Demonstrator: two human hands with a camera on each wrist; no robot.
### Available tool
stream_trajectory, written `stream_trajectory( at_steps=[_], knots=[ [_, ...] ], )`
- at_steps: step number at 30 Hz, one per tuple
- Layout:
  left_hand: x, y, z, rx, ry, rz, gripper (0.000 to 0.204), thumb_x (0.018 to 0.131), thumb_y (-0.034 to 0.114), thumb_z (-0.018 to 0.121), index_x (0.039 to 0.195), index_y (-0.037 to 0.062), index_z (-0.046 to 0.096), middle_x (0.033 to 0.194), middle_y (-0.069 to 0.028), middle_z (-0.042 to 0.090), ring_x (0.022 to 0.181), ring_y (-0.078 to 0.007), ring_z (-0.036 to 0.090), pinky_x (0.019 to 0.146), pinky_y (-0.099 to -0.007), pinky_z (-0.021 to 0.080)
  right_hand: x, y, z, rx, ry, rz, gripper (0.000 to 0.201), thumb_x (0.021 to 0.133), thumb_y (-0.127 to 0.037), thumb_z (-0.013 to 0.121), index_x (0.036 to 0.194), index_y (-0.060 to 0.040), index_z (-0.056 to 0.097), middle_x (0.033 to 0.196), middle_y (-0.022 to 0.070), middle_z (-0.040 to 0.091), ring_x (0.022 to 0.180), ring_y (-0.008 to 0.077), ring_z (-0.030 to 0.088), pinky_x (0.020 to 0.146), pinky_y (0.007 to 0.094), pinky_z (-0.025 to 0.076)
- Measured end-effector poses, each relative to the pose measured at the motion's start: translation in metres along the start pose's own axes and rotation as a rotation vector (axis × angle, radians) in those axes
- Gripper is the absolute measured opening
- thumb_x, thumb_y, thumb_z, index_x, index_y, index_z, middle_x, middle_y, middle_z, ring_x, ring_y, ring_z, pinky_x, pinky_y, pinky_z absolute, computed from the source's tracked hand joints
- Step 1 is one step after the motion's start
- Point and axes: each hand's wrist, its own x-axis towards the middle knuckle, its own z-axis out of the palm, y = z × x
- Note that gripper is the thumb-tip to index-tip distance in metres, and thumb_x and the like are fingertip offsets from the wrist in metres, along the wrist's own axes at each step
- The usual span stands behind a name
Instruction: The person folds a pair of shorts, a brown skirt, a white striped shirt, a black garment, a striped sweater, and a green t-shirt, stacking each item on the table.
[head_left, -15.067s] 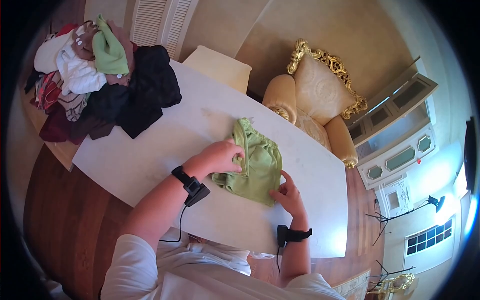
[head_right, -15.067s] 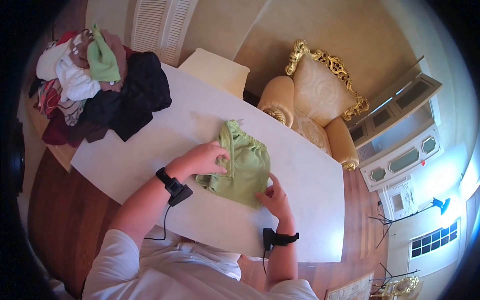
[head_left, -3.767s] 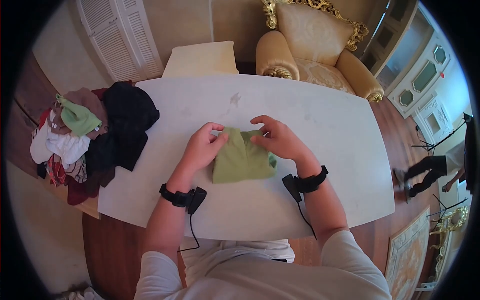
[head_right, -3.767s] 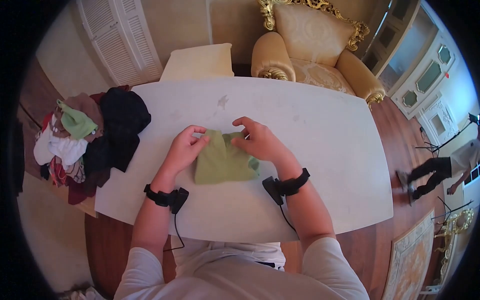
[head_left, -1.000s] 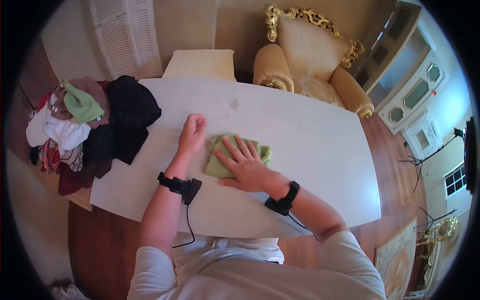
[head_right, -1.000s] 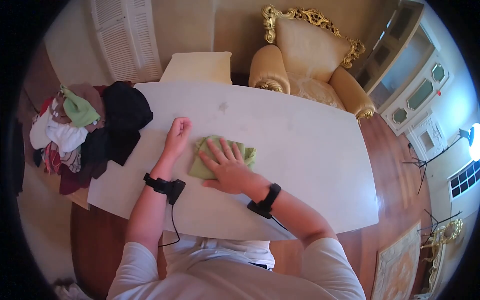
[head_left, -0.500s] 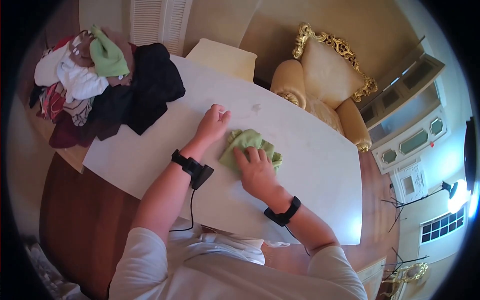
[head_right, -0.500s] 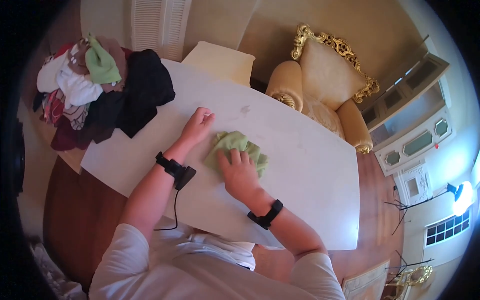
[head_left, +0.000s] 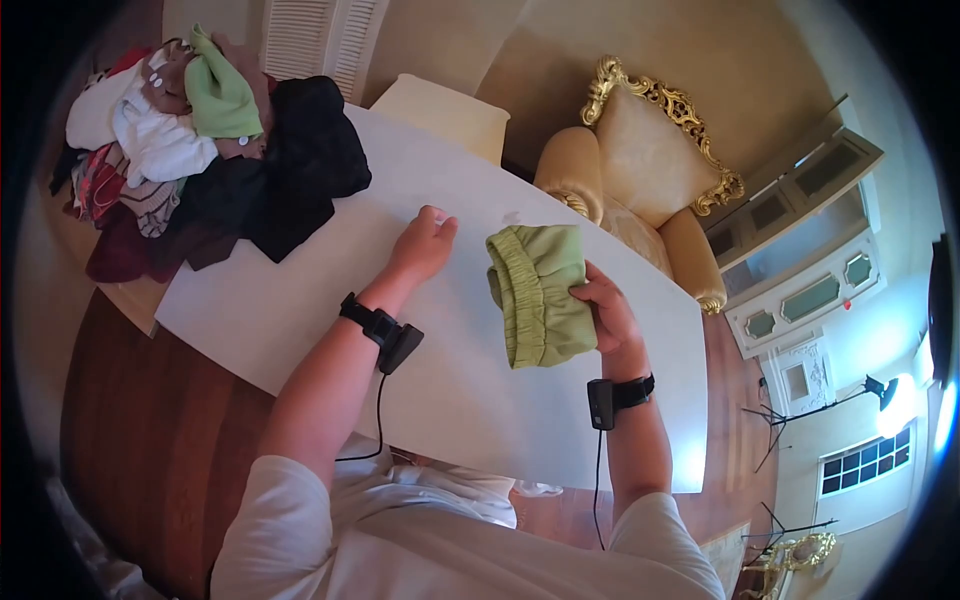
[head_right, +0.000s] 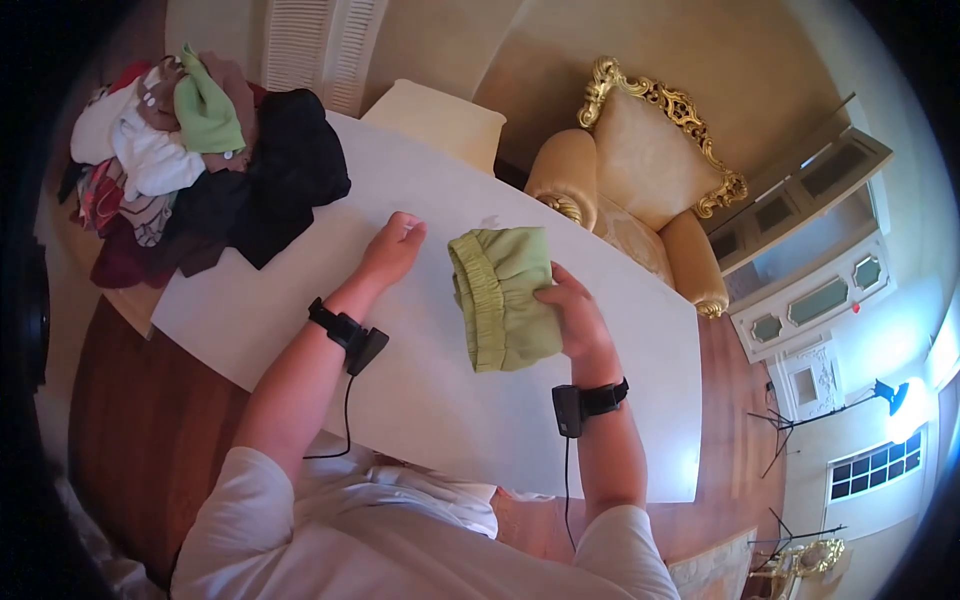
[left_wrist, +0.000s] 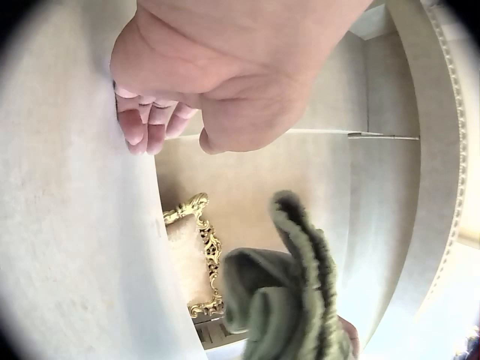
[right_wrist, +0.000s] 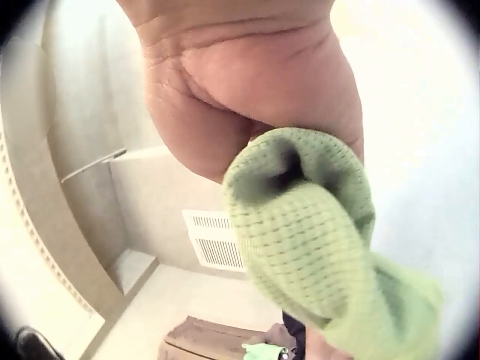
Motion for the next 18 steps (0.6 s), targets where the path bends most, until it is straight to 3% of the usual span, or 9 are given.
stream_trajectory(
  at_steps=[3, 6, 7, 10, 13, 15, 16, 18],
  knots=[
    [0.005, -0.008, 0.003, 0.011, -0.010, 0.003, 0.046, 0.105, 0.042, 0.058, 0.126, 0.0014, 0.057, 0.115, -0.0224, 0.071, 0.107, -0.0382, 0.069, 0.094, -0.0465, 0.054, -0.002, 0.026, -0.030, 0.054, -0.020, 0.077, 0.058, 0.093, -0.002, 0.056, 0.149, 0.0059, 0.045, 0.142, 0.0209, 0.060, 0.130, 0.0316, 0.061, 0.111, 0.0439, 0.050],
    [0.009, -0.017, 0.008, -0.007, 0.003, 0.019, 0.045, 0.105, 0.042, 0.058, 0.126, 0.0020, 0.057, 0.114, -0.0219, 0.071, 0.106, -0.0377, 0.070, 0.093, -0.0463, 0.054, -0.003, 0.056, -0.062, -0.682, 0.351, -0.026, 0.060, 0.094, -0.005, 0.062, 0.151, 0.0032, 0.045, 0.146, 0.0221, 0.057, 0.133, 0.0318, 0.059, 0.111, 0.0415, 0.050],
    [0.010, -0.015, 0.007, 0.000, 0.004, 0.022, 0.045, 0.105, 0.042, 0.058, 0.125, 0.0020, 0.057, 0.114, -0.0217, 0.071, 0.106, -0.0375, 0.070, 0.093, -0.0462, 0.054, -0.008, 0.058, -0.063, -0.834, 0.410, -0.119, 0.061, 0.094, -0.006, 0.066, 0.152, -0.0040, 0.048, 0.147, 0.0198, 0.056, 0.138, 0.0286, 0.054, 0.111, 0.0391, 0.048],
    [0.004, -0.014, 0.005, 0.027, -0.001, 0.027, 0.044, 0.104, 0.042, 0.059, 0.124, 0.0022, 0.057, 0.113, -0.0212, 0.072, 0.105, -0.0371, 0.070, 0.092, -0.0462, 0.054, -0.026, 0.041, -0.027, -1.220, 0.267, -0.372, 0.060, 0.094, -0.005, 0.065, 0.153, -0.0098, 0.050, 0.150, 0.0175, 0.055, 0.142, 0.0311, 0.050, 0.116, 0.0415, 0.044],
    [0.006, -0.012, 0.006, 0.049, -0.004, 0.053, 0.043, 0.104, 0.040, 0.060, 0.122, 0.0020, 0.058, 0.108, -0.0199, 0.073, 0.101, -0.0356, 0.071, 0.089, -0.0452, 0.055, -0.029, 0.040, -0.006, -1.564, 0.017, -0.402, 0.061, 0.094, -0.006, 0.066, 0.153, -0.0134, 0.053, 0.155, 0.0162, 0.052, 0.143, 0.0369, 0.049, 0.119, 0.0436, 0.040],
    [0.003, -0.009, 0.001, 0.059, -0.026, 0.054, 0.042, 0.103, 0.040, 0.062, 0.120, 0.0015, 0.059, 0.102, -0.0180, 0.074, 0.097, -0.0328, 0.072, 0.087, -0.0430, 0.056, -0.027, 0.044, -0.008, -1.579, -0.048, -0.390, 0.059, 0.095, -0.011, 0.067, 0.152, -0.0120, 0.053, 0.156, 0.0186, 0.051, 0.142, 0.0399, 0.049, 0.119, 0.0450, 0.040],
    [0.004, -0.010, 0.000, 0.007, -0.130, 0.027, 0.040, 0.103, 0.039, 0.064, 0.117, 0.0021, 0.060, 0.099, -0.0148, 0.073, 0.092, -0.0280, 0.071, 0.082, -0.0400, 0.056, -0.025, 0.045, -0.006, -1.587, -0.084, -0.386, 0.058, 0.096, -0.013, 0.068, 0.152, -0.0113, 0.054, 0.156, 0.0198, 0.050, 0.141, 0.0413, 0.049, 0.118, 0.0457, 0.040],
    [0.008, -0.014, -0.002, -0.099, -0.335, -0.026, 0.036, 0.103, 0.038, 0.067, 0.112, 0.0033, 0.063, 0.092, -0.0085, 0.071, 0.082, -0.0184, 0.069, 0.072, -0.0339, 0.056, -0.027, 0.045, 0.005, -1.651, 0.073, -0.270, 0.053, 0.098, -0.019, 0.068, 0.149, -0.0094, 0.057, 0.147, 0.0222, 0.057, 0.130, 0.0419, 0.057, 0.112, 0.0461, 0.046]
  ],
)
